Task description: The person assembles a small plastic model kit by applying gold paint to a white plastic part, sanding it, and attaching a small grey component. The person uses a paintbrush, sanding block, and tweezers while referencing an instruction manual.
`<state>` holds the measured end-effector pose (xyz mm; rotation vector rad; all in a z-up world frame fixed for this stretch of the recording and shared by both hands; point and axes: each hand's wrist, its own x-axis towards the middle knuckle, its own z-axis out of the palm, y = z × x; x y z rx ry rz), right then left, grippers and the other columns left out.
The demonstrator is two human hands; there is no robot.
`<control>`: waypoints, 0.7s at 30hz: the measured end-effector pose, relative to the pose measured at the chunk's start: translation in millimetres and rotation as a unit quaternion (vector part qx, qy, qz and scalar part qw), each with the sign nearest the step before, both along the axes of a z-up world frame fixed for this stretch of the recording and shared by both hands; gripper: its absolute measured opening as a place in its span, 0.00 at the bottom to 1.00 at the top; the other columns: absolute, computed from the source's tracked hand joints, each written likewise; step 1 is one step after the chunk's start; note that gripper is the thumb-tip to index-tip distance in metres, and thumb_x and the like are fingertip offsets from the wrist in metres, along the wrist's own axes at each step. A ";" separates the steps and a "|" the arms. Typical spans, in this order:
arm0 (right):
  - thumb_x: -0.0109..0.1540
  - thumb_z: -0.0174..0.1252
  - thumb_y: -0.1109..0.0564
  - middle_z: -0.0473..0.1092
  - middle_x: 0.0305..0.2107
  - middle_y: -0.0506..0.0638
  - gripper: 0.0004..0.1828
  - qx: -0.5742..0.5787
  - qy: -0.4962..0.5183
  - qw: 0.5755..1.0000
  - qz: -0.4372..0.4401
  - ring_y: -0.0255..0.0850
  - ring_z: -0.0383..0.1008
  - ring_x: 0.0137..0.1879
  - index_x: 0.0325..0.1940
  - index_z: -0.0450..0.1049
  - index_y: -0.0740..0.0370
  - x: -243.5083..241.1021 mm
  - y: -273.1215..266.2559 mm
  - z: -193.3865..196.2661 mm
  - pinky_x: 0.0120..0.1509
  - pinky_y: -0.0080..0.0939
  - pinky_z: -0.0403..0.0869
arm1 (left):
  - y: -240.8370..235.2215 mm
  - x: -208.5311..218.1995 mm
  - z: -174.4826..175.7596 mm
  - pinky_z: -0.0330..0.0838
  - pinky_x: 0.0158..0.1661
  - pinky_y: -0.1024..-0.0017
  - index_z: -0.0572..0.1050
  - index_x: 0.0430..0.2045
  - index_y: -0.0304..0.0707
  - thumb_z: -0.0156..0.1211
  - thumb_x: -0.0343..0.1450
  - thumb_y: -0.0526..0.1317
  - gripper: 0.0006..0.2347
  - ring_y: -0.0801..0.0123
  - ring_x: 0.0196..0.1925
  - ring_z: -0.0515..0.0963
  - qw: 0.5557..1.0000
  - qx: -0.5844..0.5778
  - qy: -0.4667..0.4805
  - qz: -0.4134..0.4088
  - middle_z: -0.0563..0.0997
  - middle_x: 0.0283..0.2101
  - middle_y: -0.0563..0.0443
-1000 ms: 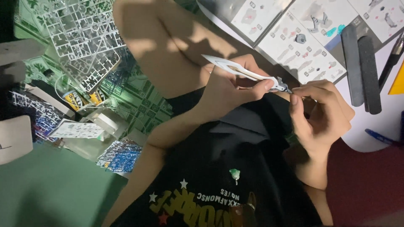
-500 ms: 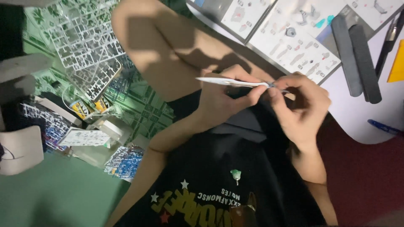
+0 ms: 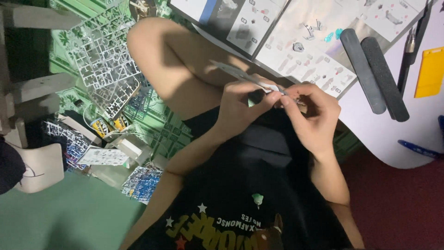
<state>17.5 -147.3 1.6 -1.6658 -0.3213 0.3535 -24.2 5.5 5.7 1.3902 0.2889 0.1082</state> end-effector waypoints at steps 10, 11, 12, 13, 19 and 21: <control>0.66 0.67 0.68 0.62 0.41 0.60 0.12 -0.318 -0.304 0.898 0.030 0.48 0.58 0.46 0.51 0.76 0.77 53.2 -8.2 10.0 0.47 0.43 0.62 | 20.6 8.3 -23.3 0.74 0.37 0.79 0.71 0.36 0.27 0.57 0.68 0.30 0.07 0.67 0.33 0.80 0.997 -0.044 0.068 0.019 0.79 0.32 0.43; 0.65 0.68 0.66 0.61 0.42 0.60 0.15 -0.331 -0.304 0.892 0.039 0.49 0.57 0.47 0.53 0.76 0.79 57.0 -7.0 10.8 0.48 0.44 0.62 | 21.9 7.5 -31.4 0.77 0.40 0.76 0.69 0.40 0.26 0.55 0.68 0.26 0.08 0.62 0.37 0.82 0.996 -0.076 0.052 0.012 0.78 0.36 0.41; 0.65 0.68 0.66 0.61 0.42 0.60 0.15 -0.333 -0.305 0.891 0.040 0.49 0.57 0.47 0.53 0.76 0.79 58.7 -8.2 9.8 0.48 0.44 0.62 | 22.5 7.2 -45.0 0.77 0.40 0.76 0.69 0.40 0.26 0.55 0.68 0.26 0.08 0.62 0.37 0.82 0.996 -0.078 0.052 0.012 0.78 0.36 0.41; 0.64 0.69 0.68 0.61 0.42 0.60 0.15 -0.347 -0.311 0.884 0.036 0.48 0.57 0.46 0.52 0.76 0.78 60.2 -10.2 9.3 0.48 0.43 0.62 | 22.2 6.6 -58.6 0.74 0.35 0.80 0.71 0.37 0.27 0.60 0.66 0.28 0.09 0.68 0.32 0.80 0.997 0.061 0.001 0.039 0.79 0.32 0.46; 0.61 0.70 0.71 0.60 0.41 0.59 0.15 -0.378 -0.295 0.877 0.030 0.48 0.57 0.46 0.51 0.77 0.78 63.1 -19.7 7.0 0.46 0.43 0.62 | 27.4 13.9 -67.8 0.78 0.37 0.81 0.64 0.40 0.25 0.75 0.55 0.37 0.26 0.66 0.37 0.82 0.993 0.104 -0.046 0.007 0.75 0.36 0.47; 0.61 0.70 0.72 0.59 0.40 0.59 0.15 -0.383 -0.284 0.878 0.027 0.48 0.57 0.46 0.50 0.77 0.78 63.3 -24.4 3.6 0.46 0.43 0.62 | 29.4 19.8 -58.1 0.80 0.39 0.80 0.62 0.42 0.25 0.77 0.54 0.39 0.30 0.64 0.39 0.83 0.996 0.080 -0.042 -0.011 0.74 0.38 0.46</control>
